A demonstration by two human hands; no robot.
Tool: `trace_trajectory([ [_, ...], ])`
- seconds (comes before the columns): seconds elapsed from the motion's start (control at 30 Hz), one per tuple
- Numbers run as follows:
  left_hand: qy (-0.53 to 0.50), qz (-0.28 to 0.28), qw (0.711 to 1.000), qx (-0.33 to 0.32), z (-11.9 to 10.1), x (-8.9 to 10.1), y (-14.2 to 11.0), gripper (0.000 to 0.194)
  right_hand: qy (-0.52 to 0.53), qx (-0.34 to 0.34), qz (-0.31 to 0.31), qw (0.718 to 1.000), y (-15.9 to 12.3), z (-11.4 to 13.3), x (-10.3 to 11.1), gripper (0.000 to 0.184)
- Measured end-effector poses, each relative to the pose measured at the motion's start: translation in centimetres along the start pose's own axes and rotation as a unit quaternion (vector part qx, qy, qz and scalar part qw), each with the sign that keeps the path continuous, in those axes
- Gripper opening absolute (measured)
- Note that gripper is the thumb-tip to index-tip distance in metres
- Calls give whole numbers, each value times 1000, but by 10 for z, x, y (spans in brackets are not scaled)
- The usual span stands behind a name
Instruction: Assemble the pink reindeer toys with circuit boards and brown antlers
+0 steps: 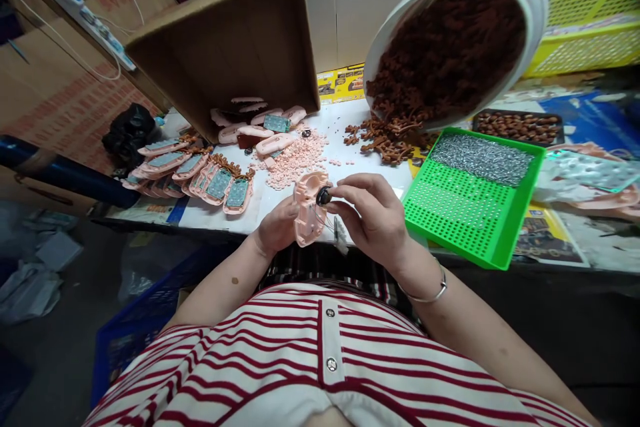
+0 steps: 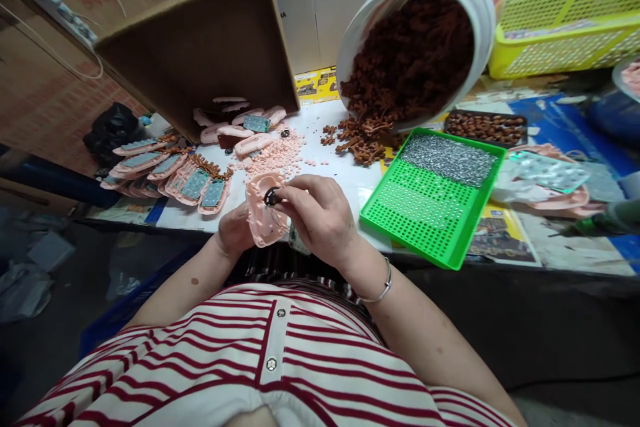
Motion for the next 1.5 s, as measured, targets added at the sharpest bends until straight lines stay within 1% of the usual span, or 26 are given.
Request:
trace_trajectory([
  [0.1, -17, 11, 1000, 9, 1, -9, 0, 68, -7, -23, 23, 999, 0, -1, -5, 19],
  [0.2, -34, 13, 999, 14, 2, -13, 0, 67, -35, -21, 25, 999, 0, 0, -7, 18],
  [0.37, -27, 9, 999, 16, 5, -9, -1, 68, -86, -7, 37, 996, 0, 5, -5, 19],
  [0.53, -49, 17, 999, 4, 7, -9, -2, 64, -81, 29, 16, 996, -1, 5, -2, 20],
  [0.63, -63, 24, 998, 10, 8, -10, -2, 59, -62, 10, 21, 998, -1, 2, -4, 20],
  [0.77, -34, 42, 998, 28, 10, -9, -1, 50, -58, -19, 61, 996, -1, 0, -8, 17],
  [0.87, -31, 45, 998, 27, 9, -8, -1, 50, -65, -25, 54, 996, -2, 0, -9, 16],
  [0.93, -38, 35, 998, 27, 8, -8, 0, 55, -9, -54, 46, 997, -3, -3, -10, 16],
  [1.0, -40, 36, 998, 33, 8, -8, 0, 62, 102, -112, 46, 987, -4, -9, -14, 15],
  [1.03, -36, 45, 998, 37, 9, -8, 0, 64, 166, -148, 46, 974, -6, -13, -16, 13],
  [1.1, -26, 76, 996, 48, 11, -9, 0, 66, 275, -222, 45, 934, -10, -20, -22, 16],
  [1.17, -24, 92, 994, 54, 12, -9, -1, 69, 341, -276, 52, 897, -14, -24, -27, 26],
  [1.2, -26, 87, 994, 55, 12, -9, -2, 69, 352, -289, 58, 888, -14, -26, -30, 28],
  [1.23, -26, 74, 995, 56, 12, -8, -2, 68, 350, -292, 66, 888, -14, -26, -31, 26],
  [1.27, -21, 61, 997, 53, 11, -7, -2, 65, 335, -285, 68, 896, -13, -26, -32, 22],
  [1.37, 20, 21, 999, 43, 6, -6, -1, 56, 257, -231, 55, 937, -7, -22, -29, 10],
  [1.43, 74, -15, 997, 26, 0, -6, -1, 48, 212, -193, 37, 957, -5, -17, -27, 8],
  [1.5, 154, -48, 987, -1, -6, -8, -1, 39, 198, -180, 28, 963, -5, -15, -26, 8],
])
Point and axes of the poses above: each hand's wrist, its own y-axis towards the middle knuckle, its own x-axis out of the back of the hand, z = x × y, the point moved 4 cm from there along y, towards the middle knuckle, and after that the axes turned 11 degrees about z, right-handed, at the moved point
